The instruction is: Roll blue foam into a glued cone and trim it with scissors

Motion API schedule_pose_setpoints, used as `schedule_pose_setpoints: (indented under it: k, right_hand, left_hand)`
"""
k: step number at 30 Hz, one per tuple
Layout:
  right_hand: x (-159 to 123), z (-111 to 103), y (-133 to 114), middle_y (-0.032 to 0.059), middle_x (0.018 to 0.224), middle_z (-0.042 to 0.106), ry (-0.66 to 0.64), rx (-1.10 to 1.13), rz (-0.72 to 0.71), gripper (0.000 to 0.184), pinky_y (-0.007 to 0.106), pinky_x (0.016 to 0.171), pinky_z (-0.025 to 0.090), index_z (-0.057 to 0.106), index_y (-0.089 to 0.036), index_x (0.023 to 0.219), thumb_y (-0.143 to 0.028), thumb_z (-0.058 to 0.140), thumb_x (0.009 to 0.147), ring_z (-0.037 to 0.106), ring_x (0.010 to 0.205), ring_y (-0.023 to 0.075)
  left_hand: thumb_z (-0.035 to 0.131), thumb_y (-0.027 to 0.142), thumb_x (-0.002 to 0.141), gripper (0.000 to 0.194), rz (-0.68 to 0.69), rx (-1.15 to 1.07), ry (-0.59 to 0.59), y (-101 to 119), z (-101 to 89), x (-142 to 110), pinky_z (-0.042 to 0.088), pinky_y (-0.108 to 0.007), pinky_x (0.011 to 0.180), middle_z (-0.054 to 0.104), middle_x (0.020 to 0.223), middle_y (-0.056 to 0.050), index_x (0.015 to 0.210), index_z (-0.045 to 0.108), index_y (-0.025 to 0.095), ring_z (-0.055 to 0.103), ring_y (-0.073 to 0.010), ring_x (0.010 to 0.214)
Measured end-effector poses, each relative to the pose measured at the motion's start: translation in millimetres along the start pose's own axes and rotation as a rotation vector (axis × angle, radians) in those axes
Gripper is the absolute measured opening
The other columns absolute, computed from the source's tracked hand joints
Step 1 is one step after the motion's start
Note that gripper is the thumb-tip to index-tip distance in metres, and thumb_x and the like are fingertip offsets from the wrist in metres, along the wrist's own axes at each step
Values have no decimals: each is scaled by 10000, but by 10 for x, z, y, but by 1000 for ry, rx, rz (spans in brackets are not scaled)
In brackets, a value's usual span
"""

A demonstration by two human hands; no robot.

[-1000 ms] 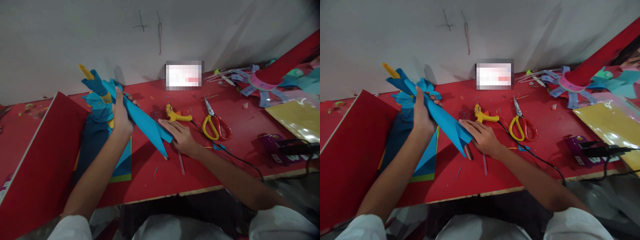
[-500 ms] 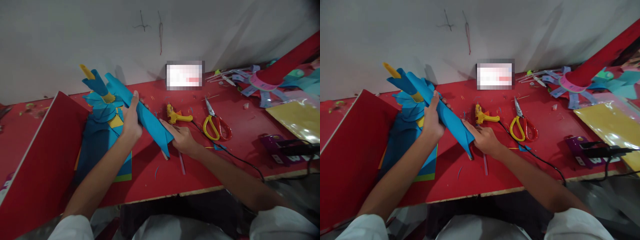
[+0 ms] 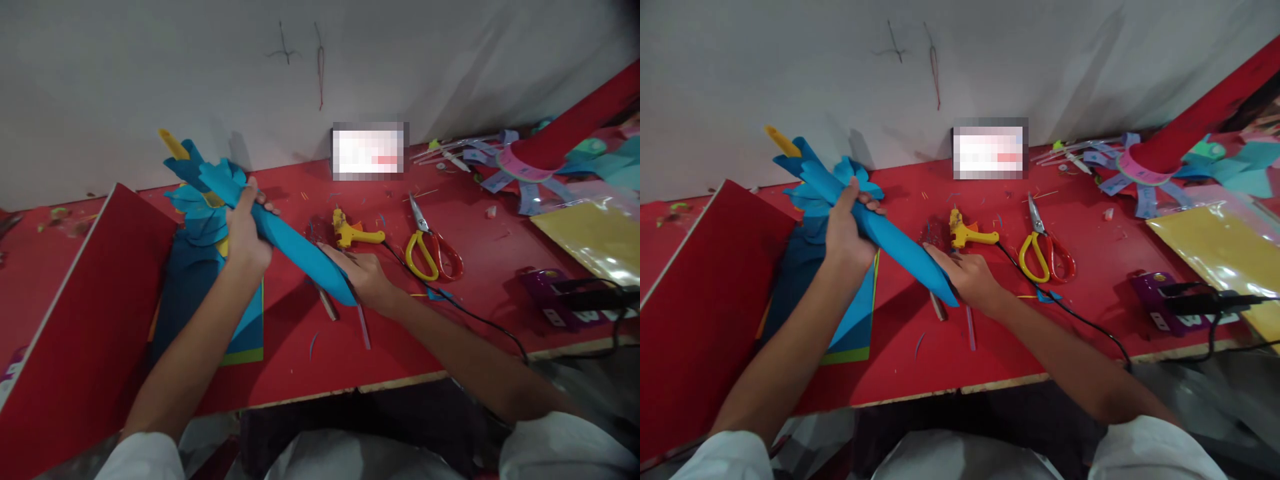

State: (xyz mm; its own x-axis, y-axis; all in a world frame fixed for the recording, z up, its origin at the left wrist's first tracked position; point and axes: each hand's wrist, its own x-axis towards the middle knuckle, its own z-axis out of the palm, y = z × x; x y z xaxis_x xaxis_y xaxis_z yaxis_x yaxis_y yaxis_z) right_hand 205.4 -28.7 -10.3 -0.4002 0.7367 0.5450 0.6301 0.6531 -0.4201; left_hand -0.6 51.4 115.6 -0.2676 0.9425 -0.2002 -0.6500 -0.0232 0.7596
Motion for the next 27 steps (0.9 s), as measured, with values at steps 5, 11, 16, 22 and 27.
schedule_pose_setpoints:
  k: [5,11,16,22,27]
  right_hand:
    - [22,-17,1,118,948,808,27,1,-36,505,378,759,644,575,-212,1579,-261,474,1087,767,793,251]
    - [116,-117,-127,130,1233,795,91,69,-91,515,397,870,640,527,-234,1604,-257,462,1094,779,1040,268]
    - [144,-193,-131,107,1361,753,172,253,-65,480,424,987,620,552,-274,1572,-287,398,1118,738,1203,259]
    - [168,-174,-89,75,1280,765,217,692,129,475,453,971,616,680,-301,1394,-493,329,1137,743,1144,259]
    - [236,-148,28,37,896,734,364,657,309,502,354,647,568,698,-286,1255,-573,305,1130,657,681,182]
  left_hand:
    - [679,236,1039,257,-25,3,-6,-68,20,-47,478,-211,551,524,660,50,816,561,189,510,-77,547]
    - [656,597,1003,411,-34,-5,-85,217,-167,239,507,-268,637,564,703,6,856,590,219,574,-136,648]
    - [433,753,1026,583,-143,-63,-63,159,-211,352,554,-281,629,589,685,-14,891,603,212,593,-146,605]
    - [260,628,1115,635,-233,8,-86,27,-209,386,641,-292,696,737,806,-88,986,687,176,734,-191,725]
    - [308,662,1096,654,-224,128,-136,-94,-340,431,653,-317,693,809,959,-106,1076,739,171,772,-225,815]
